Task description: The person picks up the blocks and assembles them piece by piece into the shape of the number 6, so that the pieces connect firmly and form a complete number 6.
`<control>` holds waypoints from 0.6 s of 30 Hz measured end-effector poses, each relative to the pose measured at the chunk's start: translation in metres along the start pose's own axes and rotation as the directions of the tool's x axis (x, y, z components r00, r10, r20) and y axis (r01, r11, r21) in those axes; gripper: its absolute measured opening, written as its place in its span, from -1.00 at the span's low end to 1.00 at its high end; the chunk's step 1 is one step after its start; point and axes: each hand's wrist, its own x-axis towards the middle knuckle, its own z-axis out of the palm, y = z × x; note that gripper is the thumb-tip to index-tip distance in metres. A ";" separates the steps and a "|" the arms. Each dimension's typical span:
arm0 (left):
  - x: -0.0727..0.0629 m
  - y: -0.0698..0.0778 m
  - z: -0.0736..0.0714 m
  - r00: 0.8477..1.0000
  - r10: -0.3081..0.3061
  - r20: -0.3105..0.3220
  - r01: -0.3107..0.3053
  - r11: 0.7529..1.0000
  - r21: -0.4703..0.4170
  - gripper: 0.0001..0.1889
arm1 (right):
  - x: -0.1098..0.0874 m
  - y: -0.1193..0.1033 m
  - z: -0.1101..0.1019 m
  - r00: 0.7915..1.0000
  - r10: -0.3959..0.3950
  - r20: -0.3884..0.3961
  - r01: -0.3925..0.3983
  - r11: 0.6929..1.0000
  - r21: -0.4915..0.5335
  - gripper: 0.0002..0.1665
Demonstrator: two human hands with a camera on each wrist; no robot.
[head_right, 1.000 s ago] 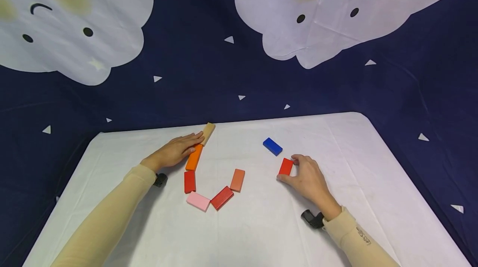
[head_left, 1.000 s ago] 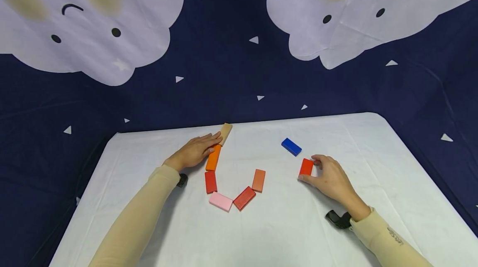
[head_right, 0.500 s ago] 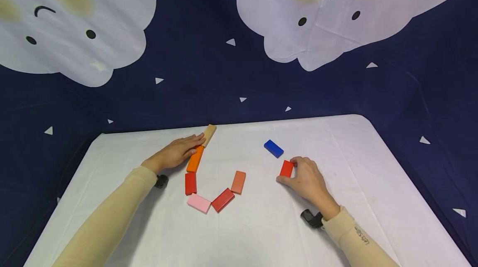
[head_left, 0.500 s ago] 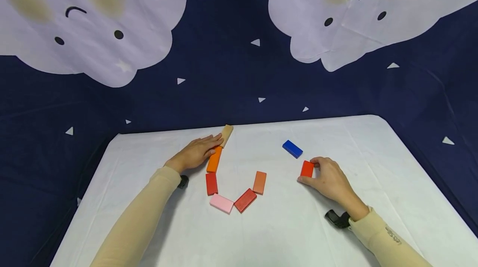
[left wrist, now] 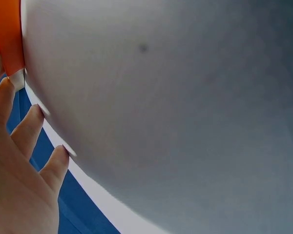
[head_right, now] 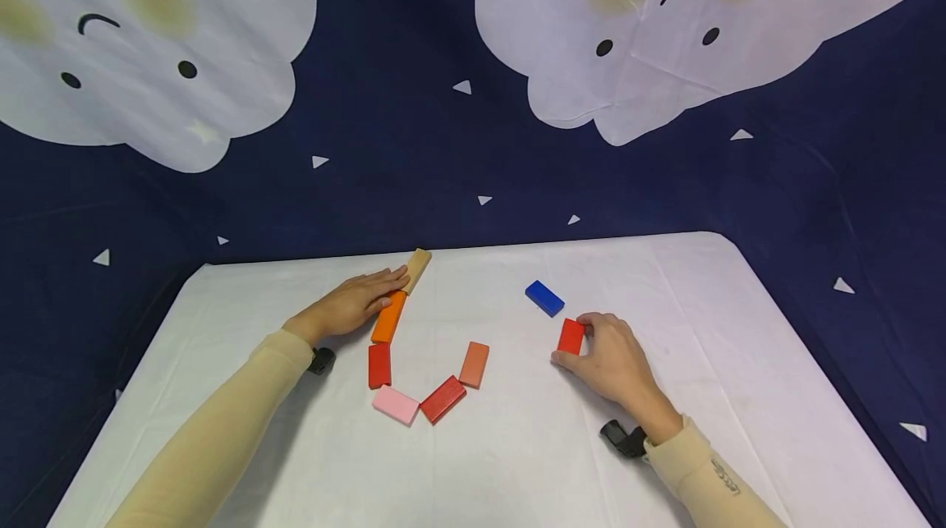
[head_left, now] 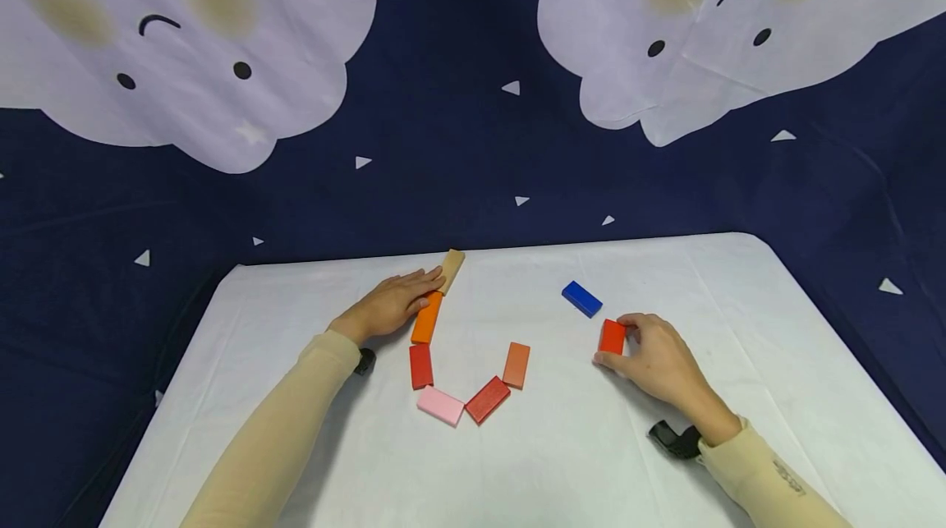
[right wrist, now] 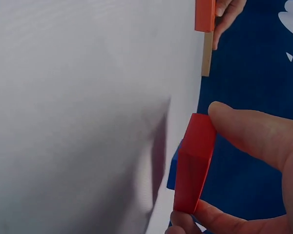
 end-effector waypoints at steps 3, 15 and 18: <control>0.001 0.000 0.001 1.000 -0.013 0.007 0.013 1.000 -0.005 -0.45 | 0.000 -0.001 -0.003 1.000 -0.011 -0.003 0.011 1.000 0.016 -0.16; 0.001 0.000 0.001 0.999 -0.027 0.018 0.028 1.000 -0.013 -0.45 | 0.008 -0.018 -0.003 0.996 -0.088 -0.019 0.089 0.996 0.013 -0.21; 0.001 0.001 0.000 1.000 -0.023 0.018 0.023 1.000 -0.014 -0.45 | 0.011 -0.023 -0.003 0.993 -0.113 -0.016 0.114 0.993 0.018 -0.22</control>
